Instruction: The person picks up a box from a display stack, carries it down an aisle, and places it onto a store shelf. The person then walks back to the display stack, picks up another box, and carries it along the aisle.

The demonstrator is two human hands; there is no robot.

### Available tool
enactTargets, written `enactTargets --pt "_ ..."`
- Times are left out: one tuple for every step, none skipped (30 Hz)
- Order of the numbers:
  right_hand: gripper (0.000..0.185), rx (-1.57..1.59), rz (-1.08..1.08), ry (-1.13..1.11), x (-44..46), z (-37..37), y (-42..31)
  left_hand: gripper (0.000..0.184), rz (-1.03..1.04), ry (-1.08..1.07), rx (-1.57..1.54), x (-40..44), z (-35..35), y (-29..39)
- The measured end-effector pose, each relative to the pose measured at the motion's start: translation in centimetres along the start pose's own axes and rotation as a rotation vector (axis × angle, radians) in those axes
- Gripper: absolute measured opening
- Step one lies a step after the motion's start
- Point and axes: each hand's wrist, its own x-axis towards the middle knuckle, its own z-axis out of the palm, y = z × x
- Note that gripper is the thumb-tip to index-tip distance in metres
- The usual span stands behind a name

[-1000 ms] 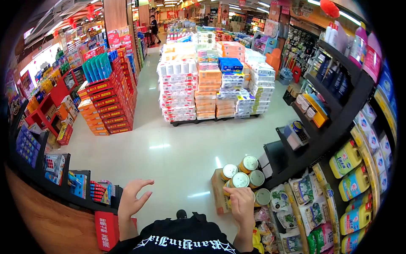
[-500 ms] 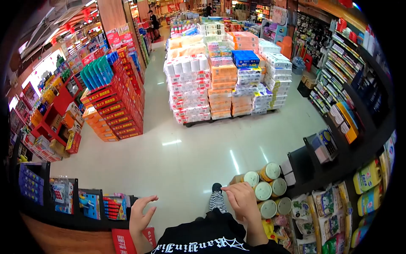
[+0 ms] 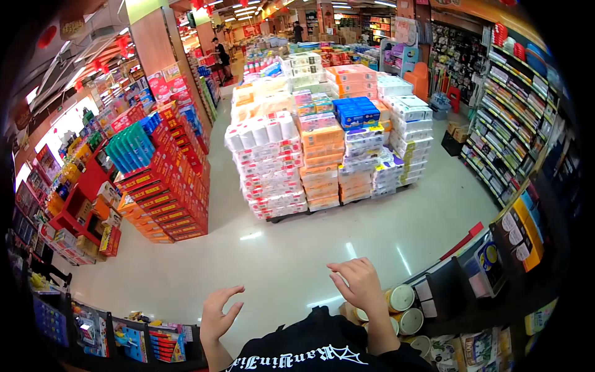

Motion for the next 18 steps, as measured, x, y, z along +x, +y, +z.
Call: enactTargets --pt "0.016 0.013 0.014 -0.007 0.6 -0.3 0.8 0.034 -0.002 -0.007 -0.01 1.0 0.7 0.0" --pt "0.016 0.004 0.02 -0.013 0.8 -0.4 1.7 0.034 0.004 -0.045 -0.053 2.0 1.4 0.0" --pt "0.016 0.012 0.034 -0.023 0.8 -0.4 2.6 0.034 0.011 -0.081 -0.097 3.1 2.2 -0.1" --pt "0.017 0.018 0.048 -0.034 0.6 -0.4 3.4 0.034 0.008 -0.084 -0.112 3.9 3.0 -0.2" --pt "0.017 0.008 0.054 -0.044 0.6 -0.5 4.2 0.035 -0.005 -0.131 -0.088 4.8 3.7 -0.5" --pt "0.017 0.015 0.114 -0.032 0.4 -0.5 4.9 0.035 -0.02 -0.181 -0.062 5.6 4.4 -0.7" --pt "0.018 0.023 0.175 -0.018 0.3 -0.4 5.4 0.035 -0.024 -0.19 -0.071 6.3 5.0 -1.1" --pt "0.017 0.014 0.23 0.006 0.4 -0.3 5.9 0.039 -0.043 -0.299 -0.066 7.2 5.6 -1.8" --pt "0.017 0.012 0.243 0.004 0.4 -0.1 6.5 0.042 -0.06 -0.409 -0.059 8.1 6.2 -2.4" --pt "0.016 0.008 0.275 0.014 0.5 0.0 7.0 0.042 -0.058 -0.422 -0.062 9.0 6.7 -2.8" --pt "0.016 0.004 0.307 0.026 0.7 0.2 7.6 0.045 -0.114 -0.531 -0.018 10.0 7.2 -3.3" --pt "0.016 -0.001 0.318 0.03 1.1 0.4 8.0 0.048 -0.168 -0.639 0.028 11.1 7.6 -3.7" --pt "0.017 -0.004 0.346 0.011 1.6 0.5 8.3 0.048 -0.16 -0.649 0.026 12.4 8.0 -4.1" --pt "0.017 -0.009 0.373 -0.007 2.2 0.8 8.8 0.05 -0.067 -0.597 -0.018 13.9 8.5 -4.4" --pt "0.017 -0.017 0.383 -0.002 2.8 1.1 9.5 0.052 0.025 -0.544 -0.065 15.4 8.9 -4.7" --pt "0.016 -0.035 0.365 0.037 3.4 1.3 10.2 0.052 0.033 -0.554 -0.072 16.8 9.2 -5.1" --pt "0.015 -0.056 0.346 0.075 4.0 1.5 10.8 0.053 0.057 -0.514 -0.1 18.3 9.6 -5.4" --pt "0.015 -0.069 0.352 0.08 5.0 1.6 11.4 0.054 0.082 -0.47 -0.127 19.8 9.9 -5.9"
